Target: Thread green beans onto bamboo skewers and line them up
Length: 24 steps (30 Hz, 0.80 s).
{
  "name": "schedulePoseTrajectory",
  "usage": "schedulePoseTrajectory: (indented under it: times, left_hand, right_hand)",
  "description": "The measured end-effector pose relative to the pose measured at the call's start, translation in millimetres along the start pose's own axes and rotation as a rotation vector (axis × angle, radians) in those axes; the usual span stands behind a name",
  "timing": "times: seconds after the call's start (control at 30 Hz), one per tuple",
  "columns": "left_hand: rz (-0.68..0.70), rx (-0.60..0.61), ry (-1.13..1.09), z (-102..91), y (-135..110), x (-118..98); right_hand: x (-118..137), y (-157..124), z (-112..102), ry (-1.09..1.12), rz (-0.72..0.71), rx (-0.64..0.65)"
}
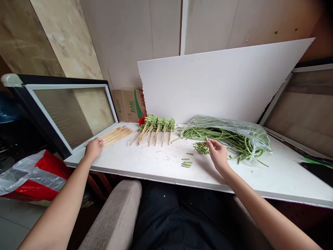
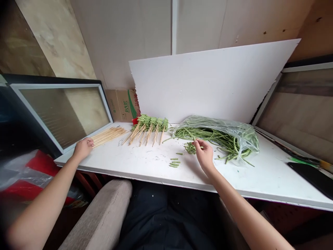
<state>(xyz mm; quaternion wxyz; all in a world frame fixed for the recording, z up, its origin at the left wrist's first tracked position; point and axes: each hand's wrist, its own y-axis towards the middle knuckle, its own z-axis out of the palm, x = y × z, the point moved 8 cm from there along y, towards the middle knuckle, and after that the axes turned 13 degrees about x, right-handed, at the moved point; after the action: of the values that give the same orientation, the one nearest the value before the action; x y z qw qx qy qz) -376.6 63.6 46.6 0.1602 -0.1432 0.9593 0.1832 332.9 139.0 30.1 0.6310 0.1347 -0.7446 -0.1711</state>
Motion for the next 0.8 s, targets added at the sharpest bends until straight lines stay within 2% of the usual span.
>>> schedulePoseTrajectory:
  times: [0.1, 0.3, 0.37, 0.47, 0.53, 0.6, 0.73, 0.8]
  left_hand:
    - [0.123, -0.042, -0.089, 3.0, -12.3, -49.6]
    - [0.488, -0.067, -0.152, 34.7, -63.5, -196.4]
    - [0.586, -0.019, -0.177, 50.8, -80.7, -240.6]
    - [0.694, 0.124, -0.177, 76.9, -100.6, -297.1]
    - [0.701, 0.183, -0.235, 88.3, -110.0, -321.5]
    - [0.680, 0.248, -0.323, 99.7, -119.3, -335.5]
    - [0.580, 0.372, -0.465, 123.1, -141.9, -333.2]
    - [0.561, 0.372, -0.480, 126.6, -153.5, -324.3]
  right_hand:
    - [-1.0, 1.3, -19.3, 0.103, 0.053, 0.007]
    - [-12.5, -28.4, -64.5, 0.262, 0.150, 0.074]
    - [-18.9, -40.6, -75.5, 0.300, 0.167, 0.087]
    - [-24.4, -51.8, -91.7, 0.348, 0.164, 0.043]
    - [-23.3, -55.6, -101.8, 0.361, 0.146, -0.015]
    - [-19.9, -58.1, -107.2, 0.361, 0.133, -0.049]
    - [-15.3, -63.8, -99.1, 0.355, 0.148, -0.010]
    - [-14.8, -67.2, -86.7, 0.355, 0.164, 0.043]
